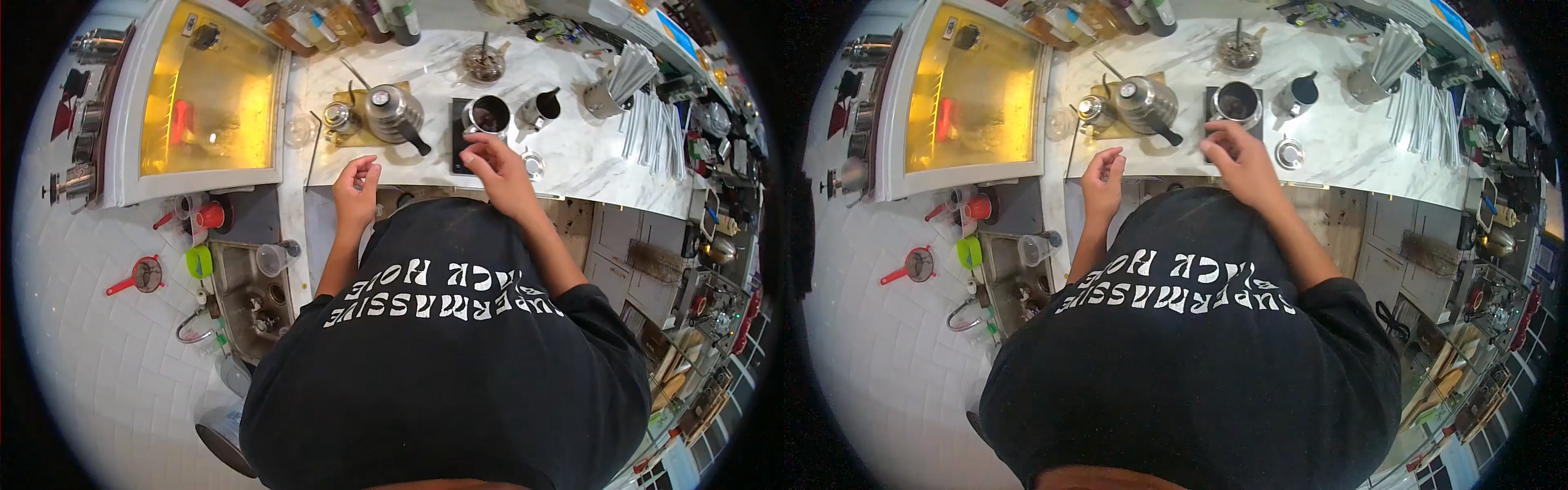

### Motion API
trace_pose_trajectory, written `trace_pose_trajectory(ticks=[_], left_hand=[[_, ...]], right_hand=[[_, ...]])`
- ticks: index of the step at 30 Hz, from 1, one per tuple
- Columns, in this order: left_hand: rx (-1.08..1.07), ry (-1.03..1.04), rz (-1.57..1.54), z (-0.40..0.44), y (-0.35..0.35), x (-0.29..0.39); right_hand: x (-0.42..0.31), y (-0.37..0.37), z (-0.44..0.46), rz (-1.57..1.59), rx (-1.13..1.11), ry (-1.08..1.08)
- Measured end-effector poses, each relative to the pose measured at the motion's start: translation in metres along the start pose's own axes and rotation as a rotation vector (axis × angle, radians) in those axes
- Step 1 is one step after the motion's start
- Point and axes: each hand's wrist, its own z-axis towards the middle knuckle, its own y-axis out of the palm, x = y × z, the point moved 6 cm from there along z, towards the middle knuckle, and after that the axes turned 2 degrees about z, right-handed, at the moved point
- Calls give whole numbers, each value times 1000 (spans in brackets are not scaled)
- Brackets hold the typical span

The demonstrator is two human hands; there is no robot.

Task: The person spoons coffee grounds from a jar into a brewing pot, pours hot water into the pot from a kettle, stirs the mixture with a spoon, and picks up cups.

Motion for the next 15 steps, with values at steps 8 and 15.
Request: trace_pose_trajectory(ticks=[8,15], left_hand=[[5,-36,-98,32,-50,-33],[-159,-77,-181,50,-65,-38]], right_hand=[[28,97,57,-549,168,-302],[84,124,79,-266,217,144]])
